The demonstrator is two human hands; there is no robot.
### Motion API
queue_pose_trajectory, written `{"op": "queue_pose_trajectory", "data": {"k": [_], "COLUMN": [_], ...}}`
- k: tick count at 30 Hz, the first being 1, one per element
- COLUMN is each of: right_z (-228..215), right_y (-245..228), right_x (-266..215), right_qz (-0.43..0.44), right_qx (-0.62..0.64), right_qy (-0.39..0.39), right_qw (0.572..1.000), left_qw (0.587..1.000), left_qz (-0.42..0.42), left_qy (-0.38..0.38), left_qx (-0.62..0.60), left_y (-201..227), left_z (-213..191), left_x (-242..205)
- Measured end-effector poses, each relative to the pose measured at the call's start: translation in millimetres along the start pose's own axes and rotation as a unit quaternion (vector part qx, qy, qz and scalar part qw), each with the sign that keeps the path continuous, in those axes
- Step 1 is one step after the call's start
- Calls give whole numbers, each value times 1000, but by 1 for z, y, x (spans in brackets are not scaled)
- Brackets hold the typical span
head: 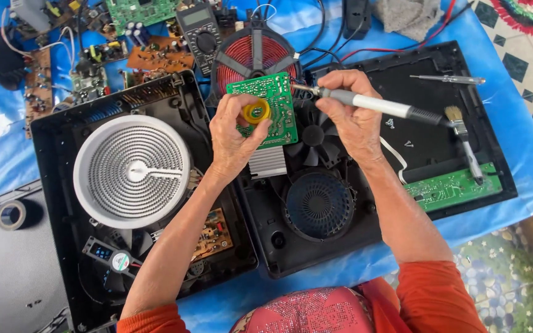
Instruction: A person is soldering components on a circuit board of an induction cooker during a repair process.
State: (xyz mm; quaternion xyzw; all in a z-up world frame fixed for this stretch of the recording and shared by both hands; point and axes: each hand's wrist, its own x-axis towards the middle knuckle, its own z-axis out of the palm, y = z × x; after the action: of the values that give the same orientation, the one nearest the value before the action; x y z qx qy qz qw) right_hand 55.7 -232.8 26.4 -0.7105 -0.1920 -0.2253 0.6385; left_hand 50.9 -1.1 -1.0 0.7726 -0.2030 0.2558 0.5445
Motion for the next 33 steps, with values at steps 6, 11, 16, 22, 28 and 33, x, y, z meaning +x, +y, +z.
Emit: {"op": "queue_pose_trajectory", "data": {"k": [6,11,16,22,28,33], "right_z": [5,6,9,19,17,16], "right_y": [-9,-10,-10,-12,-11,-9], "right_x": [0,-1,-1,-3,-3,-4], "right_qz": [-28,-33,-62,-68,-73,-73], "right_qx": [-42,-70,-67,-84,-95,-93], "right_qy": [-17,-13,-14,-9,-5,-2], "right_qw": [999,997,996,994,993,993], "left_qw": [998,998,998,997,997,998], "left_qz": [28,8,9,1,26,25], "left_qy": [-26,-30,6,26,22,14], "left_qx": [47,51,59,73,63,51], "left_y": [0,-3,-7,-15,-10,-10], "left_z": [-5,-5,-4,-2,-3,-2], "left_x": [0,-2,-2,-6,-4,-5]}}
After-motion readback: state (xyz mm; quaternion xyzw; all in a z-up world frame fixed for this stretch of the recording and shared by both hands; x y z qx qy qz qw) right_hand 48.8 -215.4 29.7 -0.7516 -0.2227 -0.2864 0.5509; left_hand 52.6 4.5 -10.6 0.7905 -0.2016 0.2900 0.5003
